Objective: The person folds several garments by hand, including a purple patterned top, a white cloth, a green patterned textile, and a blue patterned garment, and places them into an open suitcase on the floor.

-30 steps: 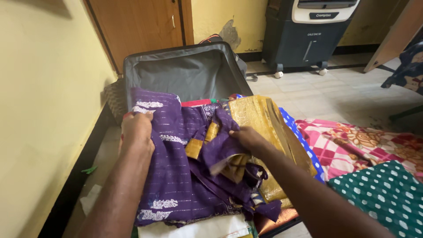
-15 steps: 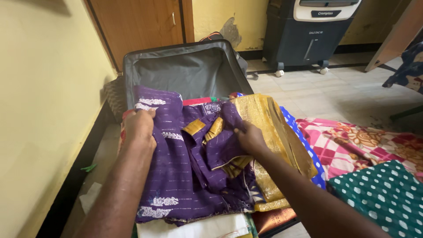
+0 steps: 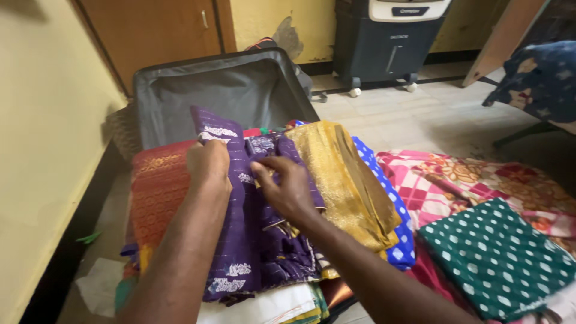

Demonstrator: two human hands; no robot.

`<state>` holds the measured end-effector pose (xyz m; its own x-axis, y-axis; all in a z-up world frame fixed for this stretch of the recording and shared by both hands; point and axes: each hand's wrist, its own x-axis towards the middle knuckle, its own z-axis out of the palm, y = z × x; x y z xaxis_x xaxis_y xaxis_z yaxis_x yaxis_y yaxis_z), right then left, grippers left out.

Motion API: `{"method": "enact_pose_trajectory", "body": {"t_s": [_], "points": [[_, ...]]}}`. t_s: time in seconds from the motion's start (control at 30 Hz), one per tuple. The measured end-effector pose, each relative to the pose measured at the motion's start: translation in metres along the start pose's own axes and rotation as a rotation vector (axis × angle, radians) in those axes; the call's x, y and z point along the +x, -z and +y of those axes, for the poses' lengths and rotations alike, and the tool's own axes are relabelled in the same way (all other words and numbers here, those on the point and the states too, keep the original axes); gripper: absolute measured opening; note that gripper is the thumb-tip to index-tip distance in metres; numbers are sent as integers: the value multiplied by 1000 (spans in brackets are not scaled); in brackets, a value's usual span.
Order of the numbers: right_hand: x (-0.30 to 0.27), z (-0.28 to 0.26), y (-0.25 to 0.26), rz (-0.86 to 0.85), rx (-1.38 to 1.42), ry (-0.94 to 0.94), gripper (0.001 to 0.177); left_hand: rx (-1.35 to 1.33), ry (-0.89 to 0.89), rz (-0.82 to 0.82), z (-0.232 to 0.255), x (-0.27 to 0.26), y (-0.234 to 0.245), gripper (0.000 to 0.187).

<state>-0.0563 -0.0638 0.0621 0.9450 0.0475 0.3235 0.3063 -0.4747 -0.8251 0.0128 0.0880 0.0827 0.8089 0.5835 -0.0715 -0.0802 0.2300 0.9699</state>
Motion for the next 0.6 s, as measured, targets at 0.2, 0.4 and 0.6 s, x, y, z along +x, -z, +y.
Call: {"method": "enact_pose_trajectory", "body": {"t_s": [0.2, 0.4, 0.6], "points": [[-4, -17, -8, -134, 214, -113, 78, 163, 222, -193, 1, 17, -8, 42], [13, -11, 11, -371, 723, -537, 71, 38, 342, -371, 9, -10, -36, 66], [29, 33, 8, -82, 524, -439, 37, 569, -129, -406, -6, -60, -15, 71]]}}
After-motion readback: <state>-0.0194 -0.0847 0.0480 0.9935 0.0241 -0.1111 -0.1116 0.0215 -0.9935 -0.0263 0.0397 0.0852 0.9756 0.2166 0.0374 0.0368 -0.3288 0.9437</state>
